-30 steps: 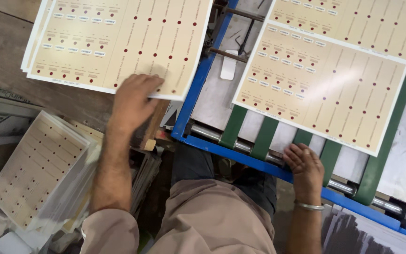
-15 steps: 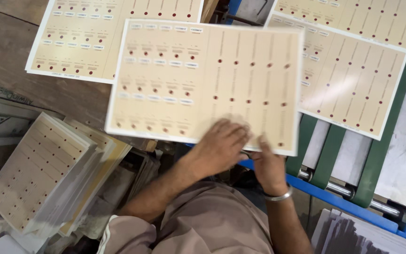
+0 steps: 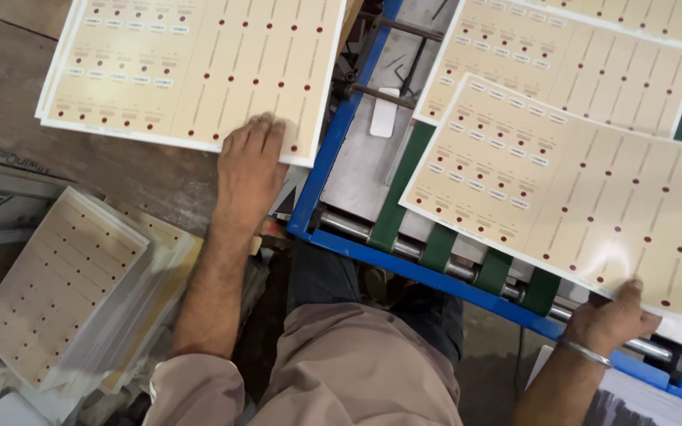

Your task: The person repeatedly picks up sheets of paper from a stack on the left and places them onto a conveyor belt on the right. The sheets are fed through rollers and collected in a pile. The person maintains a steady rhythm, handling the papers one by one throughout the clip.

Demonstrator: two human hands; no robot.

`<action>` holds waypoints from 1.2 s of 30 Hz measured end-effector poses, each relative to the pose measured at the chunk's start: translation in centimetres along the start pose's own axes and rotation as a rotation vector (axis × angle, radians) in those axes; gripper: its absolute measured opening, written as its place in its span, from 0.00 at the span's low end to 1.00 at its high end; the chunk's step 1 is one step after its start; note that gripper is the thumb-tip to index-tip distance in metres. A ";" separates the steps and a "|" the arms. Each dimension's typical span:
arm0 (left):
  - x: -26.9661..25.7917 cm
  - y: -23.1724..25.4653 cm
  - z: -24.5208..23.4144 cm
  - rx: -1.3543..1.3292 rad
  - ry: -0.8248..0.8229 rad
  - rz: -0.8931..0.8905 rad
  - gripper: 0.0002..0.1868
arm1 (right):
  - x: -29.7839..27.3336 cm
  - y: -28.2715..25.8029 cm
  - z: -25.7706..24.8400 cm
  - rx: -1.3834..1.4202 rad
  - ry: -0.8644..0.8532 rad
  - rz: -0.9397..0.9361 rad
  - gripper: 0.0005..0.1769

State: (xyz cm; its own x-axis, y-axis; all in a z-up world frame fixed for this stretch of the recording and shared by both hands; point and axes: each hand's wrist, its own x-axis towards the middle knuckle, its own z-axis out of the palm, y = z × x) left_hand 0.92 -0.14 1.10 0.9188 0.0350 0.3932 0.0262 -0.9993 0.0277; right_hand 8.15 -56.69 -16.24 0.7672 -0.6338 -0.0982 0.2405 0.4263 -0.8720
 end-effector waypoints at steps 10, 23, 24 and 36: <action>-0.8 0.2 0.8 0.014 0.070 0.017 0.30 | -3.3 2.3 -4.8 -0.077 -0.041 0.054 0.16; -1.0 0.1 1.1 0.025 0.088 0.012 0.27 | -1.8 2.4 1.7 -0.065 -0.122 0.180 0.17; -1.0 0.0 1.1 0.028 0.089 0.014 0.28 | -1.5 2.4 2.0 -0.063 -0.112 0.208 0.18; -0.8 0.3 0.1 0.009 0.080 0.011 0.31 | -2.1 2.8 3.2 -0.127 -0.319 0.488 0.19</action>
State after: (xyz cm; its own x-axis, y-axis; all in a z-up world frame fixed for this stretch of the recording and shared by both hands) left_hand 0.23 -0.46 0.70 0.8848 0.0247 0.4654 0.0200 -0.9997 0.0151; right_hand 9.13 -52.10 -16.95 0.9165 -0.1503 -0.3706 -0.2431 0.5265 -0.8147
